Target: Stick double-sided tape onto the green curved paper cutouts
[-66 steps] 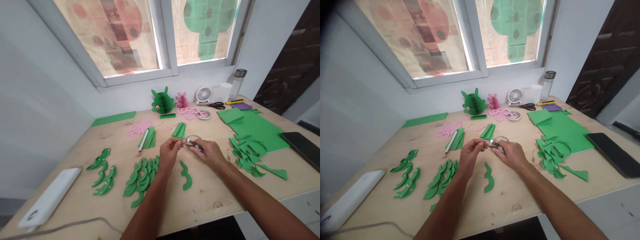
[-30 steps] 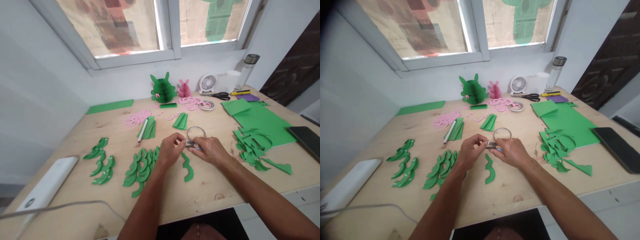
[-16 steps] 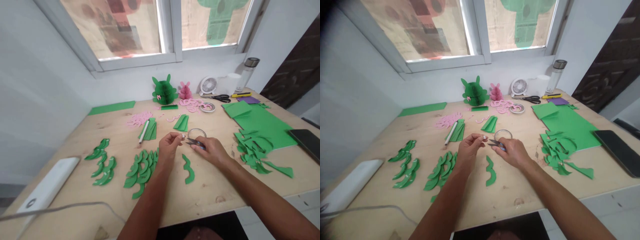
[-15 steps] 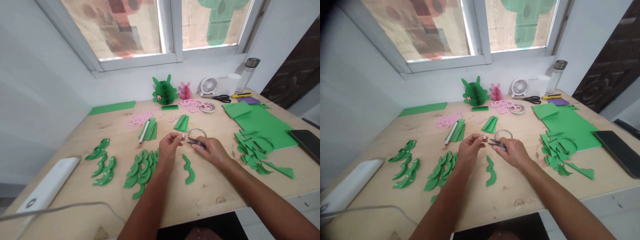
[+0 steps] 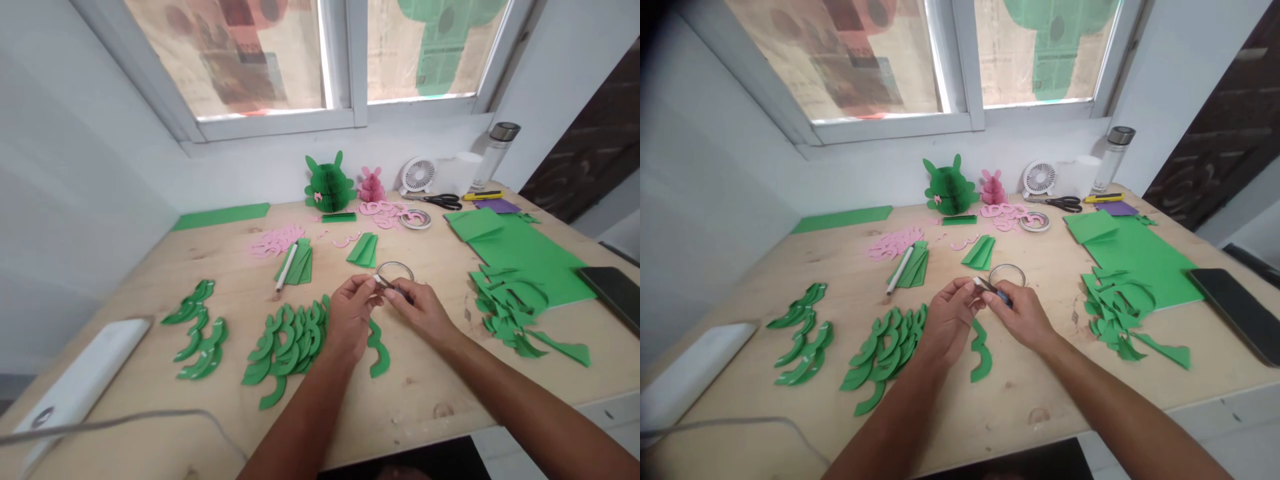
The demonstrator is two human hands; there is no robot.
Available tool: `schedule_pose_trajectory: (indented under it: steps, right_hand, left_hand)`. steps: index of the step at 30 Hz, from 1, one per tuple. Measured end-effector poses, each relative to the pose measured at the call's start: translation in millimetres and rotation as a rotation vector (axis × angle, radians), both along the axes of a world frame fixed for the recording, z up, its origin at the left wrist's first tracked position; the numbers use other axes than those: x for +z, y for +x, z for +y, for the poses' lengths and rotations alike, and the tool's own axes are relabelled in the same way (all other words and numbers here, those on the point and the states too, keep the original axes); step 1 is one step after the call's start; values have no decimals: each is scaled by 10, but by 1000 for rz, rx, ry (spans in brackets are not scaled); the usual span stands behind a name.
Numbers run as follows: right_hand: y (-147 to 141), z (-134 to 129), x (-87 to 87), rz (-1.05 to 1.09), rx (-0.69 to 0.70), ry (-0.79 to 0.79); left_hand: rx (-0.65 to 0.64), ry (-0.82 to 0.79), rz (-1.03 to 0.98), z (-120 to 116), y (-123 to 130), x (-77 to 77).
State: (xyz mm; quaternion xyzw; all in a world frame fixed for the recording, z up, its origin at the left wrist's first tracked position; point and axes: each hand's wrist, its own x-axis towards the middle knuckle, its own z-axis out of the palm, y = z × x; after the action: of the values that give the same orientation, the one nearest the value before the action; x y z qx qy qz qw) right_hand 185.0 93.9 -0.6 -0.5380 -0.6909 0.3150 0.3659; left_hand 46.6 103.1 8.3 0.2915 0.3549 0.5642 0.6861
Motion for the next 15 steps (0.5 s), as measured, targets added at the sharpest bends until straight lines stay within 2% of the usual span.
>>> schedule_pose_trajectory:
  steps: [5,15]
  right_hand:
    - [-14,-6,-11,64,10,-8]
    - [-36,-32,14,97,35,-11]
  left_hand:
    - [-15,-14,-21,-23,23,-8]
    - [44,-71,-133,-36,60,-36]
